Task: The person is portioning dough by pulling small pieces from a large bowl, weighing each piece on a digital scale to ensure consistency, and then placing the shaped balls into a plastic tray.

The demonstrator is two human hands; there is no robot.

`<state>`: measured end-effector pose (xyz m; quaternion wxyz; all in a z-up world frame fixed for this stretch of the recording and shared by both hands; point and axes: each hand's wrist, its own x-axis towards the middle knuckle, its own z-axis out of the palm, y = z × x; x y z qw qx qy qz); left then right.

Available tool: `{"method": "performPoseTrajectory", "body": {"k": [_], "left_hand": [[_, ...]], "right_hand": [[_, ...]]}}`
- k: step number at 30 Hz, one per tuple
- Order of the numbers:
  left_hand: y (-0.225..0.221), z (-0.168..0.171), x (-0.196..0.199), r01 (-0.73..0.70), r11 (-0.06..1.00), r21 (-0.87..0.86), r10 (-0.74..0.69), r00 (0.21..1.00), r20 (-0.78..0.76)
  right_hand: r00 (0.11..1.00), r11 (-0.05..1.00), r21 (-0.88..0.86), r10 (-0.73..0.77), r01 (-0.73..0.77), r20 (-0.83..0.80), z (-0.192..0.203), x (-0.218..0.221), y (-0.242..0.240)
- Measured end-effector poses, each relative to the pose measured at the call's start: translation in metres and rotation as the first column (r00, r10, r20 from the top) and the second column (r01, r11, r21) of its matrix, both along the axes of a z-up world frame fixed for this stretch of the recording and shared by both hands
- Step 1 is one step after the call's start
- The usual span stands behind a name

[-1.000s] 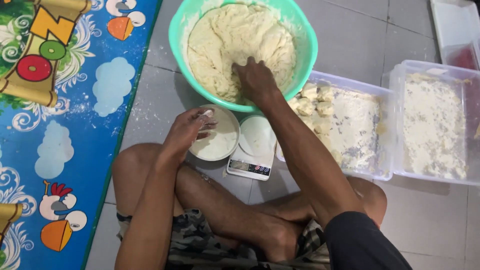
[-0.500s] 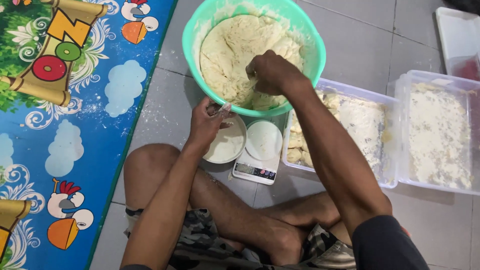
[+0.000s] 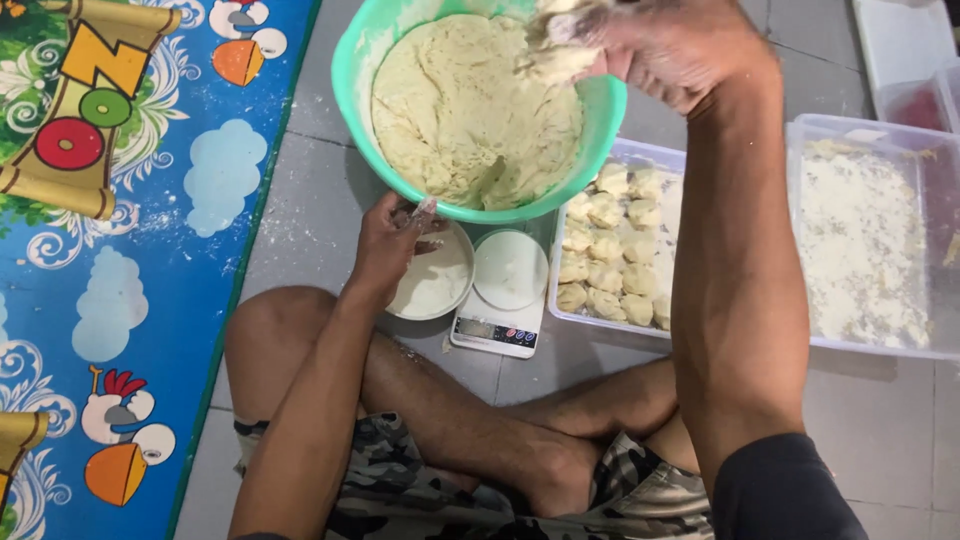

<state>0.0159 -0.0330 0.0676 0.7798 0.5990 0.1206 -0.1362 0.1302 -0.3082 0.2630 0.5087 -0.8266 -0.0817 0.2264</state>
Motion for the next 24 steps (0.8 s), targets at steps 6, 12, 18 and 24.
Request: {"method": "performPoseTrajectory", "body": {"k": [6,12,18,24], "left_hand": [[0.000,0.005,-0.001,0.013,0.999,0.029,-0.013,1.000,-0.015],[0.002,0.009,0.001,0.029,0.999,0.029,-0.028,0.998,-0.052],[0.003,0.007,0.001,0.041,0.996,0.083,-0.037,0.998,-0.045],[0.004,0.015,0.000,0.070,0.994,0.079,-0.063,0.994,-0.094]], "right_hand": [[0.979,0.867,-0.497,0.136,-0.042,0.153,-0.044,-0.003,0.040],[0.906,0.695,-0.718,0.319,-0.024,0.278,-0.173,-0.006,0.057],[0.979,0.912,-0.408,0.038,0.048,0.201,-0.094,-0.005,0.038],[0.968,0.887,0.392,-0.245,0.244,-0.048,-0.062,-0.027,0.011]]}}
